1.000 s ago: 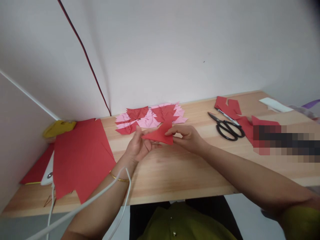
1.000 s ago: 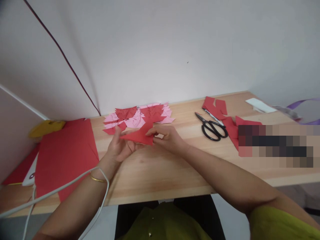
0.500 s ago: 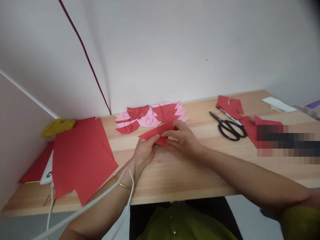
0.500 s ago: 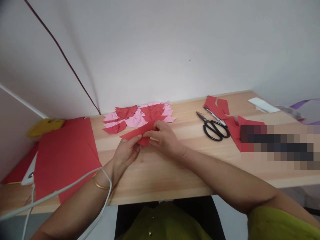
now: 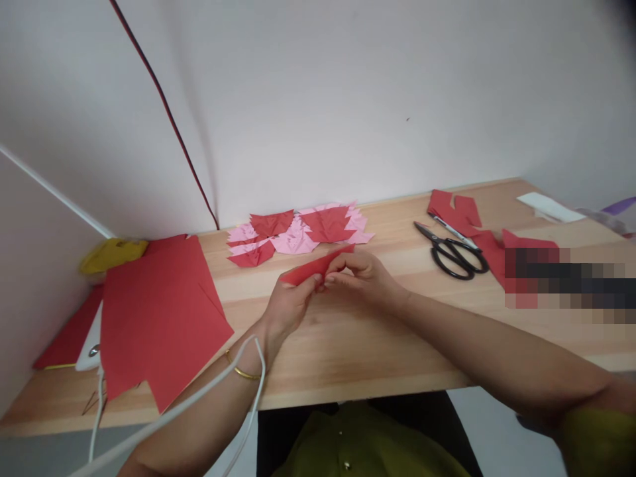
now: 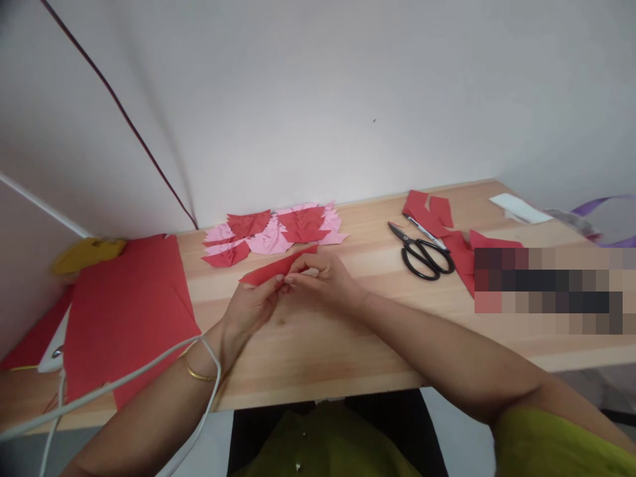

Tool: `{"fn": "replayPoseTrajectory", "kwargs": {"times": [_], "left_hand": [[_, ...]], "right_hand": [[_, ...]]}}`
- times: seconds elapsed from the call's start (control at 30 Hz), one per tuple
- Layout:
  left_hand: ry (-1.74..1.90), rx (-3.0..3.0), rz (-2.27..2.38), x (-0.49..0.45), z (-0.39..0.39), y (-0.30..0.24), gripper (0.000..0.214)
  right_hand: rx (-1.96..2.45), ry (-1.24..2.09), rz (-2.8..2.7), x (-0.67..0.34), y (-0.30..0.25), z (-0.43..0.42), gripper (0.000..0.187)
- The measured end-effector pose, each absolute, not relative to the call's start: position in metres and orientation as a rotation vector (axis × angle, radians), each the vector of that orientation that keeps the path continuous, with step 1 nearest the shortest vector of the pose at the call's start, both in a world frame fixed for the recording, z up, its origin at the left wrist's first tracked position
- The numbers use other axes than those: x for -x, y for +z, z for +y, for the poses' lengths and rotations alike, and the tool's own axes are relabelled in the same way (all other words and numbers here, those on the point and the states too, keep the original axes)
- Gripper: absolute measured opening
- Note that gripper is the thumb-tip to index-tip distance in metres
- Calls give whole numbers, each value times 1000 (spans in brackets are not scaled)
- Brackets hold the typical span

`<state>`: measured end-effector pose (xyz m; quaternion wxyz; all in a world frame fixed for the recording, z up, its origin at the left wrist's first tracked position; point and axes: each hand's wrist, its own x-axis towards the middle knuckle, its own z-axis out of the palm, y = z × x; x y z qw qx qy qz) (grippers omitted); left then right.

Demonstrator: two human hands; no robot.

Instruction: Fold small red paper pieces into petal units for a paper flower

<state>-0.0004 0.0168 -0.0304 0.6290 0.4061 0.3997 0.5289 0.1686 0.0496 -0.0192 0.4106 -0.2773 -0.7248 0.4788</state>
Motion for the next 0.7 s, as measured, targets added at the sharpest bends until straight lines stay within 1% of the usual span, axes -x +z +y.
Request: {"fn": "replayPoseTrajectory", "kwargs": {"times": [0.13, 0.2, 0.37, 0.43, 0.57, 0.7], "left_hand": [[1234, -809, 875, -1, 17, -27, 15], [1258, -760, 876, -2, 17, -23, 15], [1292, -676, 859, -3, 18, -18, 21], [1288, -666, 847, -3, 17, -16, 24], [1252, -675, 844, -6, 13, -11, 29], [1258, -688, 893, -5, 13, -14, 18]], "right_hand": [[583, 1131, -1906, -170, -19, 50, 13], [516, 1039, -2009, -171, -22, 52, 14], [441, 800, -2153, -173, -29, 57, 20], [434, 751, -2149, -172, -30, 57, 17], [451, 837, -2119, -171, -27, 56, 12], [632, 986, -1996, -170, -22, 52, 13]]}}
